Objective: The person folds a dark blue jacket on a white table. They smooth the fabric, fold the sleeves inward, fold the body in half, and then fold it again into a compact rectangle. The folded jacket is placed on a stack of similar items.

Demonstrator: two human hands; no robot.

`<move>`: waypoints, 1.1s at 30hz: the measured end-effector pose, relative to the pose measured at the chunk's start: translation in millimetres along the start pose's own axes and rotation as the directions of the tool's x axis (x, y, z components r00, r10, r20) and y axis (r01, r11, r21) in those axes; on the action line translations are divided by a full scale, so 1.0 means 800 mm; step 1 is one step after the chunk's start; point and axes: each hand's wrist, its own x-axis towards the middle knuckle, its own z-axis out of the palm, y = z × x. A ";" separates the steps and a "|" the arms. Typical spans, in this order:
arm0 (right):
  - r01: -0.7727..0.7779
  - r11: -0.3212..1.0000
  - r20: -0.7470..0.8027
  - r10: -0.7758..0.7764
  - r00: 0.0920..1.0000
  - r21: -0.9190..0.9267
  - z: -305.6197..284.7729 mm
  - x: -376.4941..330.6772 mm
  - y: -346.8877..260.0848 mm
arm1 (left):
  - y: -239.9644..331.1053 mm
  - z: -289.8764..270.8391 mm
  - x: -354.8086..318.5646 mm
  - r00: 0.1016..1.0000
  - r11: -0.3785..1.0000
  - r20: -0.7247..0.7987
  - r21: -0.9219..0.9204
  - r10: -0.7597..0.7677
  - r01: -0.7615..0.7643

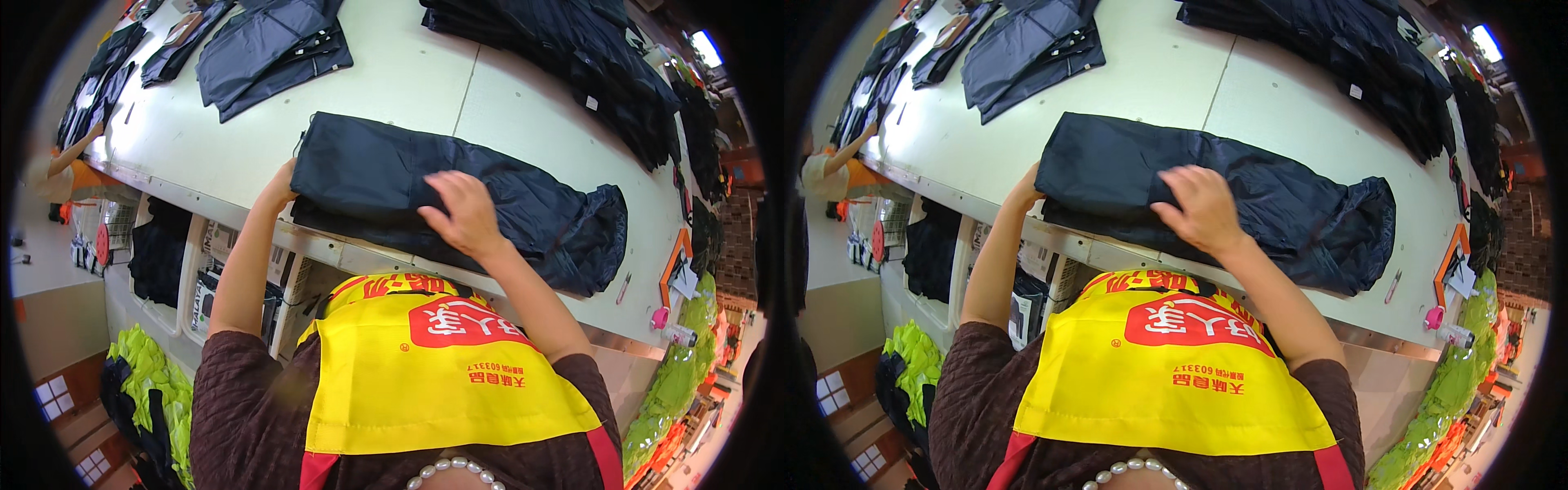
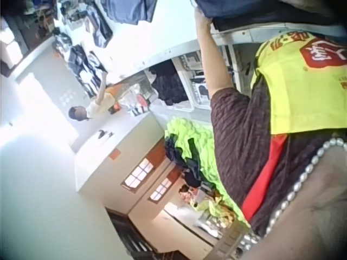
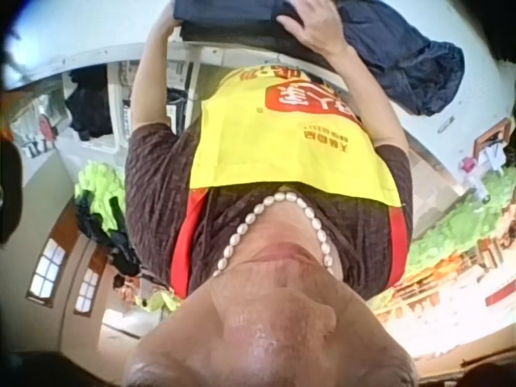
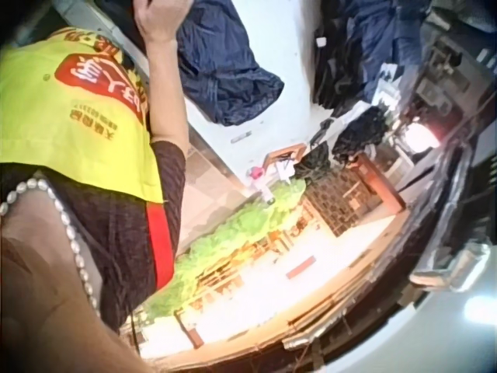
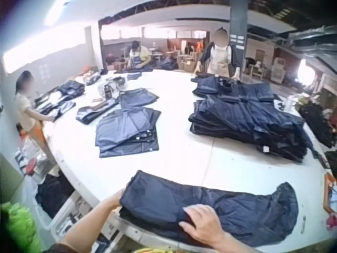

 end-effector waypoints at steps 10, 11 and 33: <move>0.204 0.979 0.354 -0.187 0.916 -0.010 0.121 -0.025 -0.029 | 0.017 0.004 -0.025 0.986 0.968 0.167 -0.251 0.029 0.014; 0.199 0.980 0.358 -0.185 0.915 -0.002 0.125 -0.030 -0.028 | 0.035 0.008 -0.034 0.979 0.972 0.178 -0.225 0.103 -0.061; -0.490 0.528 0.096 0.742 0.663 -0.694 -0.027 -0.025 0.188 | 0.082 0.206 0.009 0.960 0.757 0.072 0.600 0.271 -0.258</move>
